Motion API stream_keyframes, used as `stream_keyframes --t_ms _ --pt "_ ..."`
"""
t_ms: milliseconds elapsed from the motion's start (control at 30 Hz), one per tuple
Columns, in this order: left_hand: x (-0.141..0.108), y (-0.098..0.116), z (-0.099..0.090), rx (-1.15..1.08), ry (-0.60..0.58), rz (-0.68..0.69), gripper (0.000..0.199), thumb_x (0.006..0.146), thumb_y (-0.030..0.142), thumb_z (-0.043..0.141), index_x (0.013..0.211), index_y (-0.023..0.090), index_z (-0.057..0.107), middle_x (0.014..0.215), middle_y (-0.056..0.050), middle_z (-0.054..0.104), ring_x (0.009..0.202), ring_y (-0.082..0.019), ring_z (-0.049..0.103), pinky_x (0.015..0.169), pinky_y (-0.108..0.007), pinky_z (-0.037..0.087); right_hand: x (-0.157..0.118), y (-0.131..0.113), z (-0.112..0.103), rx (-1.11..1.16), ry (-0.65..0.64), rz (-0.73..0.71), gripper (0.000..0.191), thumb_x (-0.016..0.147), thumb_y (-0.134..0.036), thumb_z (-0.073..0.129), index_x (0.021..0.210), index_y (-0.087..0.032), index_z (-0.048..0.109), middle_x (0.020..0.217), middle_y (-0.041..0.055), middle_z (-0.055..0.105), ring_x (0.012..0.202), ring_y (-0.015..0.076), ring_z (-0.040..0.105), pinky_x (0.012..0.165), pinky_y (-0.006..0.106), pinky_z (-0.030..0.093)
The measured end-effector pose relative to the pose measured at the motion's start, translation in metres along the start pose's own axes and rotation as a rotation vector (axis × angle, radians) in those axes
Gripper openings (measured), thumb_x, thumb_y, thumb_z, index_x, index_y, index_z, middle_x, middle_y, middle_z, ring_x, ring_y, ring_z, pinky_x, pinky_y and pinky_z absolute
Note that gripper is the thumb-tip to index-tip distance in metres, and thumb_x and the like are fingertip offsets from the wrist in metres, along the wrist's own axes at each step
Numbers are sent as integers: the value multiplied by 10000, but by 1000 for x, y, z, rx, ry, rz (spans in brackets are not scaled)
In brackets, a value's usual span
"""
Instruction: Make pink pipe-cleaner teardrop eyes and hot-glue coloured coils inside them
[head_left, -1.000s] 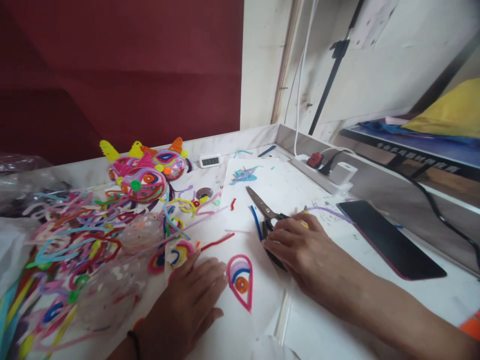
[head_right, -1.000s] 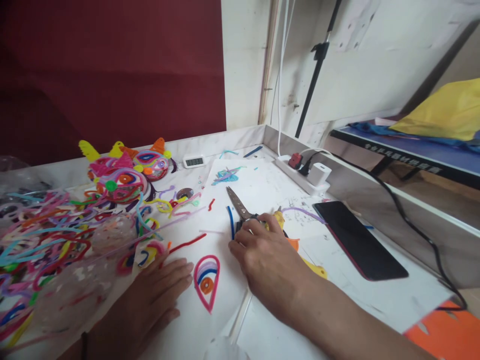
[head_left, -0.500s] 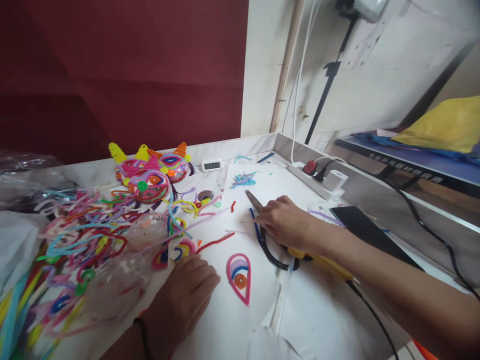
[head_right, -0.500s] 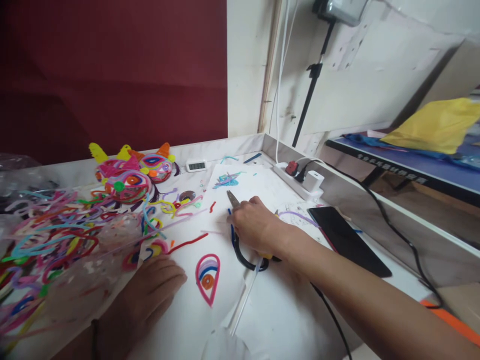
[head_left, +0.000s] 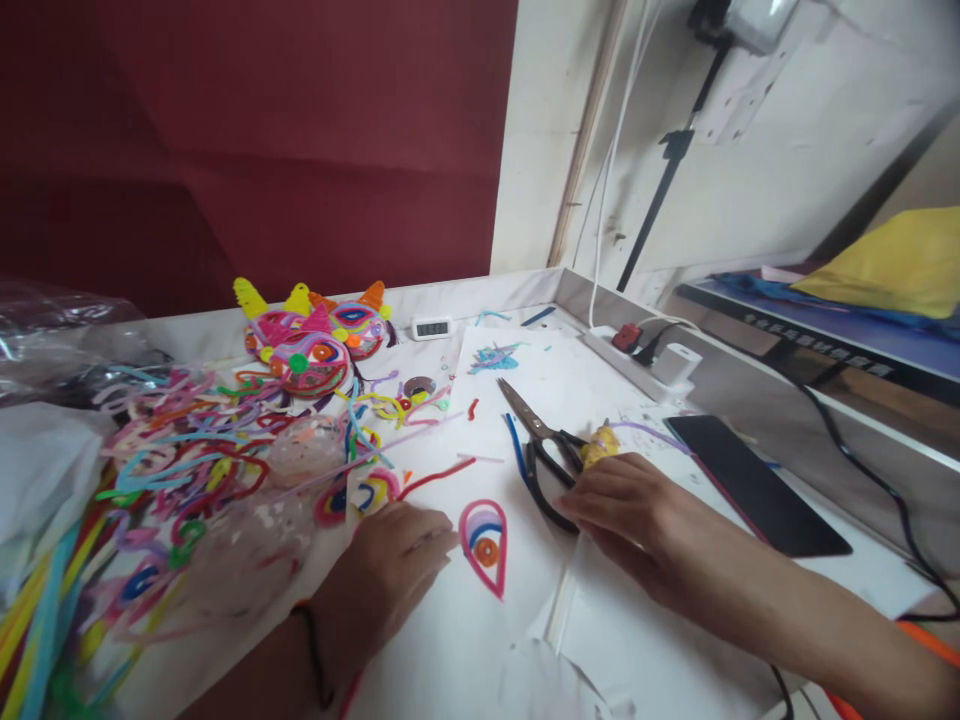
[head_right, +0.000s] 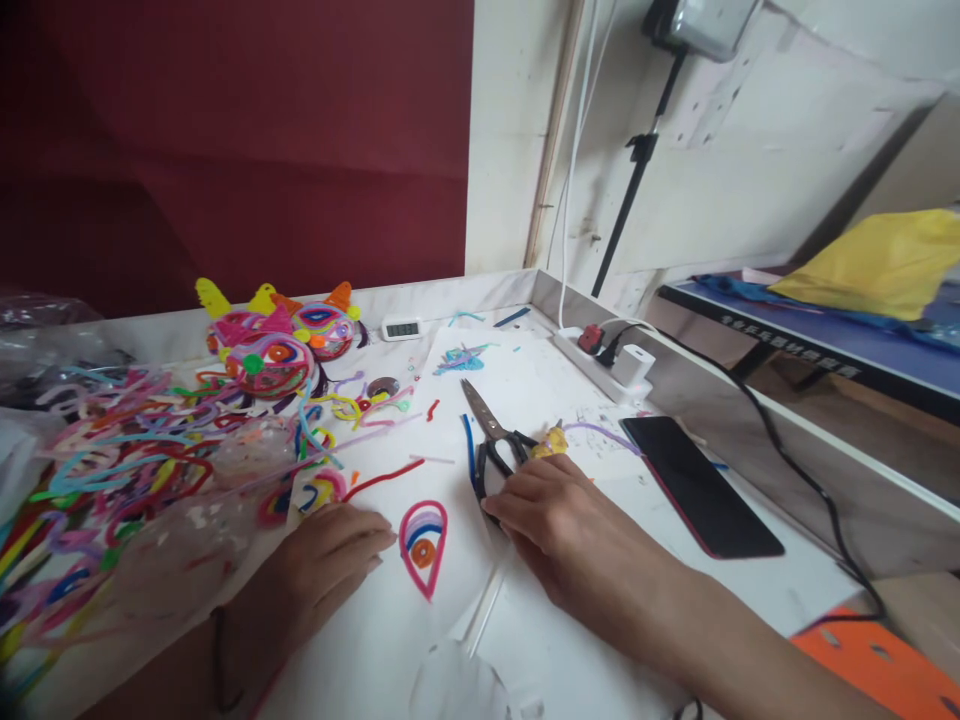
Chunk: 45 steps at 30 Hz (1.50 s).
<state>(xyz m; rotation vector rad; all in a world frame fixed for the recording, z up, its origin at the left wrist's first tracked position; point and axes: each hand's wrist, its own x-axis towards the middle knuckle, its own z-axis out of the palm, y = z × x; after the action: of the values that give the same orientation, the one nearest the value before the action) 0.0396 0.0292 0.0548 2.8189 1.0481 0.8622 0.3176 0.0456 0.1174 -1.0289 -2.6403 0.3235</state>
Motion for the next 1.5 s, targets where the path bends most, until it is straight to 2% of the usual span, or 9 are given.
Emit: stream_keyframes --t_ms 100,233,433,633,900,1033,1167,1300,1500 --pt "7 0 0 29 -44 43 263 974 179 378 955 180 640 899 -45 675 820 -152 623 745 -274 518 -14 -3 2 22 48 0 256 939 -124 391 937 -196 637 885 68 659 889 205 584 788 375 411" --pt "15 -3 3 82 -83 127 266 986 194 370 967 158 633 884 -48 681 804 -156 633 718 -277 530 -23 -12 9 56 61 28 254 929 -119 393 940 -208 630 878 63 652 872 199 585 813 391 410" --pt "17 -9 11 90 -106 168 184 955 170 449 903 143 623 876 -47 687 782 -174 635 680 -296 521 -27 -23 20 123 52 56 214 928 -120 410 907 -193 610 863 54 641 828 199 563 786 387 395" --pt "16 -12 9 46 -90 194 225 971 157 409 917 156 627 859 -46 679 791 -157 616 721 -294 508 -28 -24 23 102 29 75 234 930 -131 415 988 -185 635 850 54 642 811 206 555 780 397 393" --pt "20 -10 9 103 -44 263 209 954 107 423 916 153 624 815 -43 680 786 -148 618 721 -281 520 -30 -27 22 9 190 24 286 895 -103 425 1002 -232 657 786 22 660 794 191 610 792 356 440" --pt "20 -10 9 116 -17 262 217 956 111 417 922 166 624 822 -40 687 793 -144 625 731 -278 532 -38 -16 25 -18 195 85 260 898 -102 446 1054 -212 623 907 50 663 881 201 603 806 381 440" --pt "19 -10 8 81 46 239 244 970 122 384 951 174 622 863 -41 698 817 -140 639 770 -274 536 -49 2 27 -169 247 131 268 920 -127 427 1117 -224 581 1055 86 650 965 215 597 792 382 464" --pt "20 -12 3 43 80 226 259 988 144 365 956 167 621 873 -35 704 825 -125 650 778 -232 533 -57 15 23 -284 271 222 271 923 -142 411 1125 -224 572 1080 98 639 962 241 594 776 424 473" --pt "22 -17 0 102 74 319 321 995 132 324 1034 181 639 969 -25 718 927 -122 644 895 -207 489 -61 24 18 -361 233 359 379 871 -86 438 1203 -229 551 1145 103 616 978 258 584 769 442 474"
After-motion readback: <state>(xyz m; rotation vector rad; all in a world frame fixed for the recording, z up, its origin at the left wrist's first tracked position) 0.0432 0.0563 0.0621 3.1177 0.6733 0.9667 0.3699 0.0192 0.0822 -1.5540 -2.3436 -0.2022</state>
